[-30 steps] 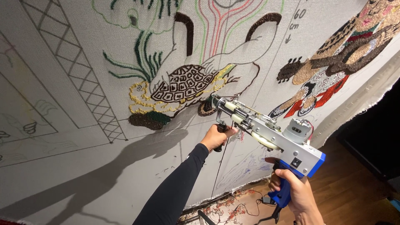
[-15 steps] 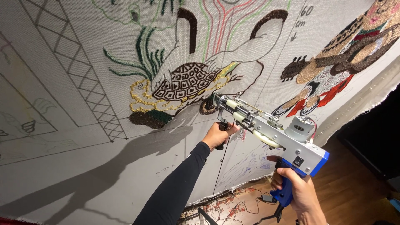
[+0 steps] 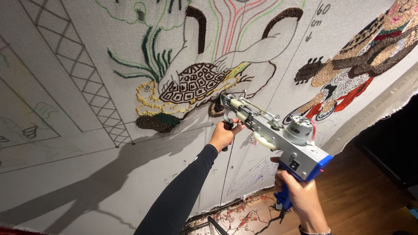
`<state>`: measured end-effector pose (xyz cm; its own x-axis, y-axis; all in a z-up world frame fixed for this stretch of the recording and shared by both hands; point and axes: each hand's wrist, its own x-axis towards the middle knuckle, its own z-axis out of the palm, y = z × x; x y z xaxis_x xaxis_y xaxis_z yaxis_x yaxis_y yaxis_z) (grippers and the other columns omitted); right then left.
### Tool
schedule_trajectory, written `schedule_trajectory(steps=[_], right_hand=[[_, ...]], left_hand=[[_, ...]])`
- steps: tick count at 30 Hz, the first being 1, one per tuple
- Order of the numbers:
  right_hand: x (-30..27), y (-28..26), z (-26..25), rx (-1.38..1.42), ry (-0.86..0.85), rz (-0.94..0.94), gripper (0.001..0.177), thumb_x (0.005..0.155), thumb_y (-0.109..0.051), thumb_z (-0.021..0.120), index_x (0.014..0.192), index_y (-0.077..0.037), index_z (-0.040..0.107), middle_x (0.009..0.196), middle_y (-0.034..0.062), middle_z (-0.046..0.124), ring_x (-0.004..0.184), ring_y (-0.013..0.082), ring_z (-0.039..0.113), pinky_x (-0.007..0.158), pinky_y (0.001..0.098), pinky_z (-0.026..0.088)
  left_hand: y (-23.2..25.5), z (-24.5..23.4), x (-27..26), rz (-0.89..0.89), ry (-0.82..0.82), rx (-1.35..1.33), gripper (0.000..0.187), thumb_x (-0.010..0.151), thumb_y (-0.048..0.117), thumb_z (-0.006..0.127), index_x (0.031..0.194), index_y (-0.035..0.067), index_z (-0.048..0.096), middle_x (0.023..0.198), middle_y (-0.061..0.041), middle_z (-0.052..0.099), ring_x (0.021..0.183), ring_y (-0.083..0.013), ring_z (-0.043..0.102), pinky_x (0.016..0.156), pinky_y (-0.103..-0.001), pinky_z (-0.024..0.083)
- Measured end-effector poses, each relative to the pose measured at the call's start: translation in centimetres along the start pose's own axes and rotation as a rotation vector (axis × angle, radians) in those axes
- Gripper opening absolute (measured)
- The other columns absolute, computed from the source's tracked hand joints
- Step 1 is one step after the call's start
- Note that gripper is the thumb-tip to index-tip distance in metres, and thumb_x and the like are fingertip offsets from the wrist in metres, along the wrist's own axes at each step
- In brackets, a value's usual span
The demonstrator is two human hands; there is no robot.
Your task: The person uses a tufting gun to apply green yarn to a canvas, following a pre-drawn design, and periodically stops to pull at the fabric by hand.
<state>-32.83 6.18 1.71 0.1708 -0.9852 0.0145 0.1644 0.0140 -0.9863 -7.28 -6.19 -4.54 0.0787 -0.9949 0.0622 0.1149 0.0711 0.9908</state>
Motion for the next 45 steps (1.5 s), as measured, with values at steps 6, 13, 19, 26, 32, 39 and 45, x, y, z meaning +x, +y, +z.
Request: schedule_trajectory(steps=[6, 13, 19, 26, 32, 39, 45], right_hand=[[0.5, 0.3, 1.7, -0.083, -0.014, -0.045, 0.034, 0.087, -0.005, 0.062, 0.119, 0.005, 0.067, 0.069, 0.0045, 0.056, 0.058, 0.0143, 0.053, 0.053, 0.0298, 0.046], [0.8, 1.2, 2.6, -0.112, 0.005, -0.02, 0.026, 0.089, -0.006, 0.063, 0.11, 0.009, 0.067, 0.07, 0.0053, 0.058, 0.06, 0.0145, 0.055, 0.054, 0.0303, 0.047], [1.3, 2.6, 2.7, 0.007, -0.011, -0.017, 0.022, 0.089, -0.005, 0.062, 0.107, 0.008, 0.064, 0.069, 0.0056, 0.055, 0.058, 0.0154, 0.053, 0.053, 0.031, 0.046], [1.4, 3.6, 3.0, 0.096, 0.011, 0.013, 0.022, 0.088, -0.004, 0.061, 0.105, 0.01, 0.063, 0.068, 0.0061, 0.054, 0.057, 0.0167, 0.052, 0.053, 0.0325, 0.045], [1.2, 2.8, 3.9, 0.184, -0.005, 0.094, 0.022, 0.087, -0.006, 0.059, 0.105, 0.006, 0.063, 0.063, 0.0047, 0.048, 0.054, 0.0168, 0.048, 0.052, 0.0328, 0.043], [0.5, 2.3, 4.9, 0.263, 0.039, 0.163, 0.027, 0.087, -0.007, 0.059, 0.11, 0.008, 0.063, 0.062, 0.0052, 0.047, 0.053, 0.0173, 0.046, 0.054, 0.0343, 0.042], [-0.2, 2.1, 6.2, 0.377, 0.051, 0.225, 0.034, 0.086, -0.008, 0.055, 0.115, 0.007, 0.061, 0.061, 0.006, 0.046, 0.052, 0.0173, 0.046, 0.053, 0.0358, 0.044]], left_hand=[[-0.8, -1.6, 1.8, 0.036, 0.05, 0.057, 0.041, 0.089, 0.03, 0.075, 0.121, 0.004, 0.072, 0.066, 0.006, 0.067, 0.044, -0.0046, 0.042, 0.042, -0.025, 0.036], [-1.5, -2.8, 2.8, -0.028, 0.143, 0.175, 0.041, 0.091, 0.035, 0.076, 0.122, 0.009, 0.073, 0.065, -0.001, 0.059, 0.043, -0.0072, 0.042, 0.042, -0.026, 0.035], [-0.8, -3.4, 2.8, 0.154, 0.145, 0.2, 0.046, 0.091, 0.041, 0.077, 0.117, 0.004, 0.074, 0.084, 0.005, 0.077, 0.066, -0.0023, 0.062, 0.063, -0.023, 0.051], [-0.5, -3.9, 3.0, 0.105, 0.19, 0.398, 0.052, 0.086, 0.054, 0.074, 0.113, 0.009, 0.077, 0.097, -0.007, 0.08, 0.087, -0.015, 0.073, 0.081, -0.031, 0.054], [1.4, -3.7, 1.9, 0.044, 0.234, 0.462, 0.048, 0.085, 0.052, 0.073, 0.111, 0.012, 0.079, 0.099, -0.01, 0.08, 0.092, -0.0219, 0.075, 0.083, -0.034, 0.055], [0.9, -4.4, 2.7, 0.086, 0.228, 0.507, 0.041, 0.087, 0.049, 0.073, 0.104, 0.013, 0.08, 0.1, -0.009, 0.081, 0.093, -0.0235, 0.076, 0.082, -0.035, 0.056], [2.4, -4.8, 1.8, 0.068, 0.211, 0.628, 0.032, 0.087, 0.035, 0.065, 0.105, 0.015, 0.08, 0.091, -0.011, 0.079, 0.085, -0.0271, 0.076, 0.077, -0.037, 0.057]])
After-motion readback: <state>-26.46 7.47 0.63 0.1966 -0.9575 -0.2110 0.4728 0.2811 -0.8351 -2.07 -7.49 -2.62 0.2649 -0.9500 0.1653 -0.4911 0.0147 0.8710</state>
